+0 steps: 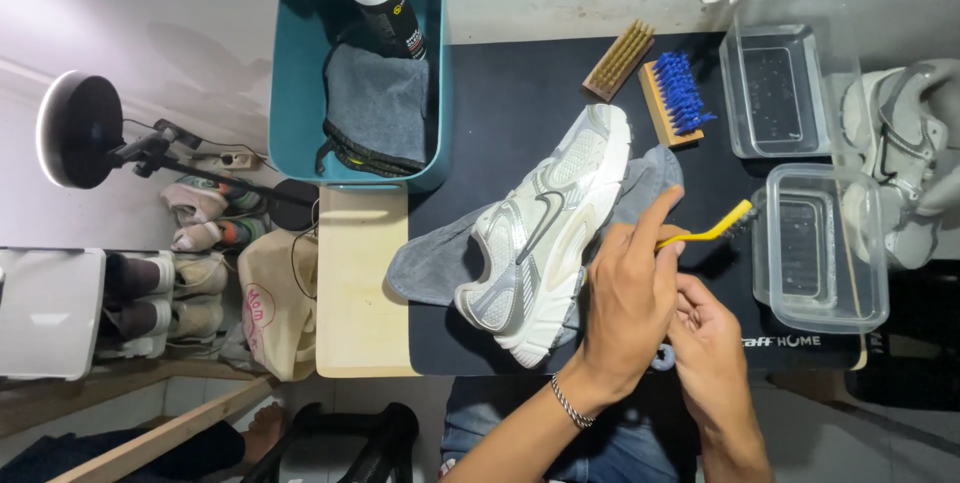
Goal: The person cleans a white sneaker using a yellow brush and a cleaning solution. They scrub the upper, sides, and sole of the shoe, repeatedly dipping the brush into a container of liquid to apply the solution.
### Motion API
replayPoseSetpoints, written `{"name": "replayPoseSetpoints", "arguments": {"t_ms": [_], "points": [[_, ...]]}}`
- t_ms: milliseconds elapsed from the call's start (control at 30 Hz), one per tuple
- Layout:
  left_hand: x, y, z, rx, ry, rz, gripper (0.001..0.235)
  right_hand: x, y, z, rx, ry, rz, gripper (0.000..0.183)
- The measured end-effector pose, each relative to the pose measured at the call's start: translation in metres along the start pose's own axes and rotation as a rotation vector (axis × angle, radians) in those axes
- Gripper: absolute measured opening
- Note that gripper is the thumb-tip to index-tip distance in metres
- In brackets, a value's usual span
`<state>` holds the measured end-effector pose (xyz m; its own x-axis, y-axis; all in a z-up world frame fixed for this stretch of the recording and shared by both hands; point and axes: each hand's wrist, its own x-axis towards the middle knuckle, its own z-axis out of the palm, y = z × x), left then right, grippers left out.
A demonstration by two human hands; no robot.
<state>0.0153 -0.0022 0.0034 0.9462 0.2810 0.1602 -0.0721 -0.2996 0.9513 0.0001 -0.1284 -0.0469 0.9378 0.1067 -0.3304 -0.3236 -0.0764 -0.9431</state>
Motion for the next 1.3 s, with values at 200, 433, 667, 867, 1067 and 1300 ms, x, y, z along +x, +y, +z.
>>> {"name": "replayPoseSetpoints", "arguments": {"t_ms": [200,433,667,867,1067,1300], "points": [[-0.004,0.004,-0.001,-0.114,-0.041,-0.231,0.048,0.004,-0.027,0.005,0.368,0.017,0.214,0.051],[-0.002,0.011,-0.006,-0.222,-0.007,-0.351,0.037,0.000,0.003,0.001,0.474,-0.041,0.091,0.073],[-0.009,0.010,-0.004,-0.189,0.019,-0.285,0.024,-0.009,-0.003,0.034,0.533,0.036,-0.033,0.073],[-0.022,0.013,0.003,-0.017,0.106,-0.069,0.019,-0.008,-0.026,0.046,0.368,0.196,0.003,0.041],[-0.014,0.010,-0.005,-0.083,0.040,-0.069,0.019,-0.005,-0.020,0.030,0.085,0.133,-0.101,0.065],[-0.007,0.016,0.001,-0.134,0.055,-0.126,0.016,0.001,-0.010,0.008,-0.349,0.112,-0.060,0.022]]}}
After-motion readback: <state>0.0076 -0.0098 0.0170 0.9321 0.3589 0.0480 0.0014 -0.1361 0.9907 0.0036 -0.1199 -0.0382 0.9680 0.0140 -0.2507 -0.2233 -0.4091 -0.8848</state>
